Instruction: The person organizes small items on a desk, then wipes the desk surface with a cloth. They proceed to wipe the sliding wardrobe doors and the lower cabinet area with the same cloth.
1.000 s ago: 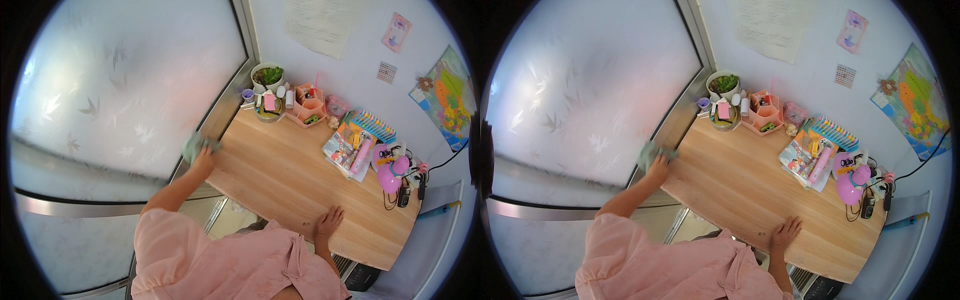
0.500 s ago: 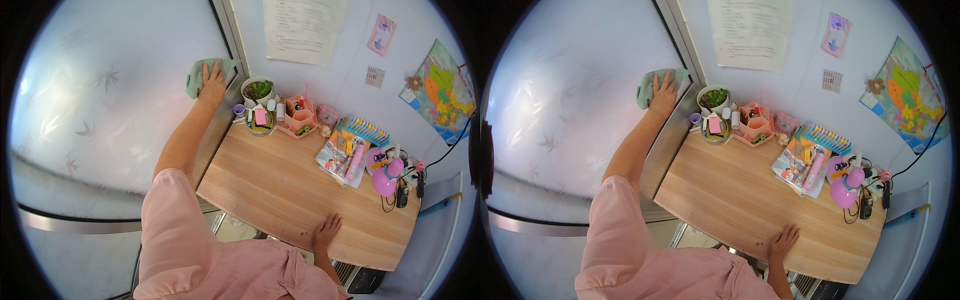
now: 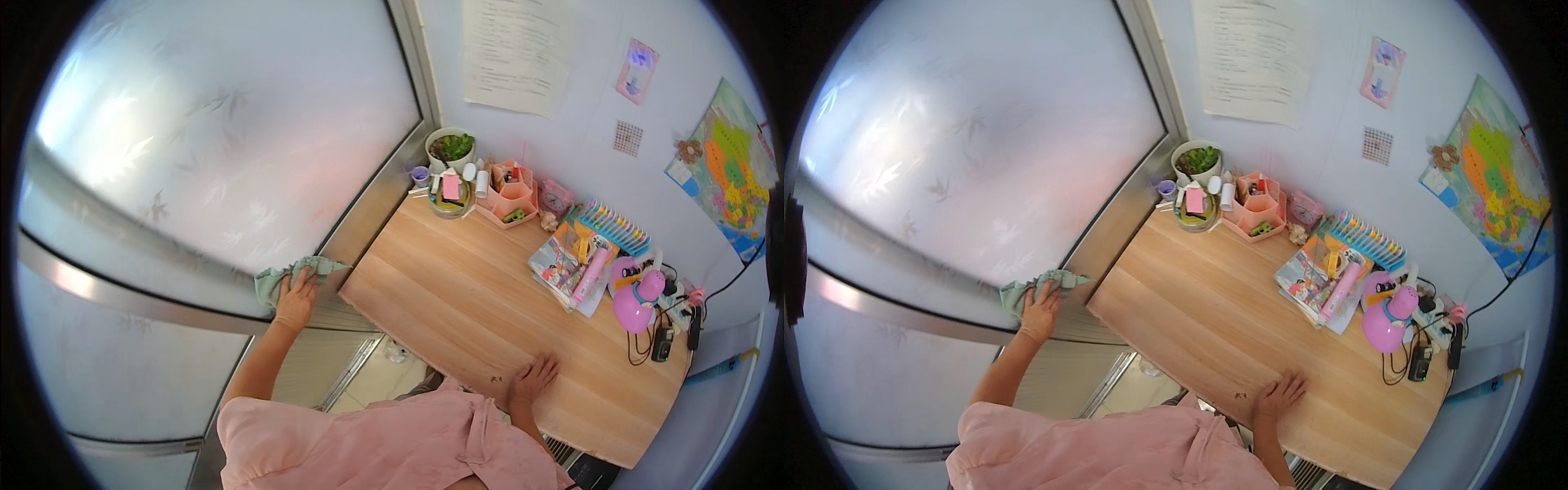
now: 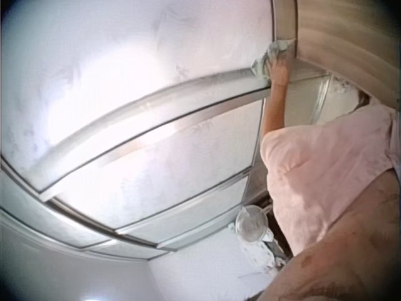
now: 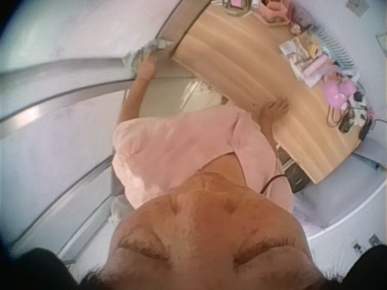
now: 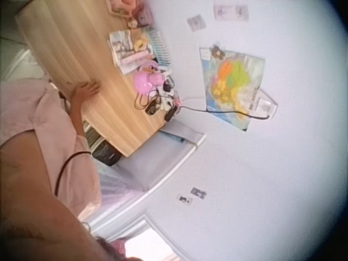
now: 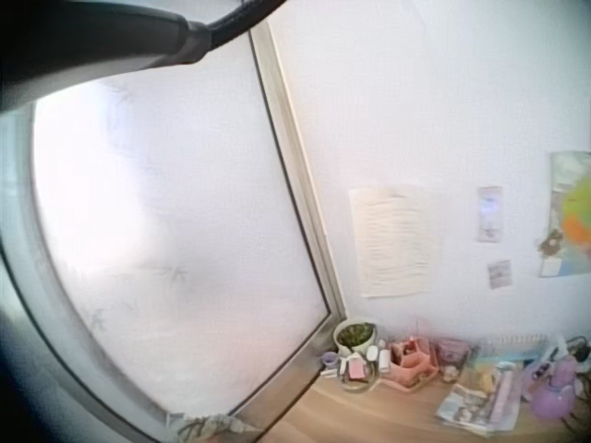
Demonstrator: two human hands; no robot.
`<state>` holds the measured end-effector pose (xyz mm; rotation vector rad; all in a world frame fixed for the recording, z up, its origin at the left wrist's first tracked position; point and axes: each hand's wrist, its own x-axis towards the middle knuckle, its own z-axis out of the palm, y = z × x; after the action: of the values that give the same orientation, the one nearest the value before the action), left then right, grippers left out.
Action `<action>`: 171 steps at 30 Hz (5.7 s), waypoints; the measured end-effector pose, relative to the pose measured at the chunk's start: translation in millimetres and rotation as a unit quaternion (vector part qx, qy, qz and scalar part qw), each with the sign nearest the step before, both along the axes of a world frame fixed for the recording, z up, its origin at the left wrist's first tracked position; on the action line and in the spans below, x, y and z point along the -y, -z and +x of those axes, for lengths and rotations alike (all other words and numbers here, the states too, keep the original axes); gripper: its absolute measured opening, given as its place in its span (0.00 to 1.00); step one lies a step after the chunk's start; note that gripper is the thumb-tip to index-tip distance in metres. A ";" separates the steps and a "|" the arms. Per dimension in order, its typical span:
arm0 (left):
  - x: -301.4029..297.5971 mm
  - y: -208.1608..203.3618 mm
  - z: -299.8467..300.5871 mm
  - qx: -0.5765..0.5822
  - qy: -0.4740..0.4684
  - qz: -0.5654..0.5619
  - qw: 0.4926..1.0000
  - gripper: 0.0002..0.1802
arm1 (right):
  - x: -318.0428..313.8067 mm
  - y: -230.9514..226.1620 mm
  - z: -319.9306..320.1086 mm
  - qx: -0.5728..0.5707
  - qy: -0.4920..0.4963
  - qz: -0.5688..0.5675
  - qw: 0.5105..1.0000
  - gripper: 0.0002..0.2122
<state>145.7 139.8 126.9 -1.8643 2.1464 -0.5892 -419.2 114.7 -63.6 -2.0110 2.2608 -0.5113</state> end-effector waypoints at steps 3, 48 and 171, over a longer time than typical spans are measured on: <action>-13.7 -37.7 -7.1 0.009 -0.008 -0.055 0.998 0.17 | -1.6 -1.6 -1.4 0.000 -0.016 0.007 1.000 0.24; -114.3 -315.5 27.7 0.044 -0.040 -0.553 0.831 0.19 | 81.2 -428.1 543.9 0.497 -0.380 -0.354 0.695 0.30; -91.5 -287.2 40.8 0.158 -0.108 -0.533 0.824 0.15 | 420.0 -204.2 503.3 0.571 0.003 -0.107 0.814 0.21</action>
<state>186.6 231.3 414.0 -2.1426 1.3816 -2.1723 84.0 -305.4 140.6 -1.1222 1.4378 -1.5026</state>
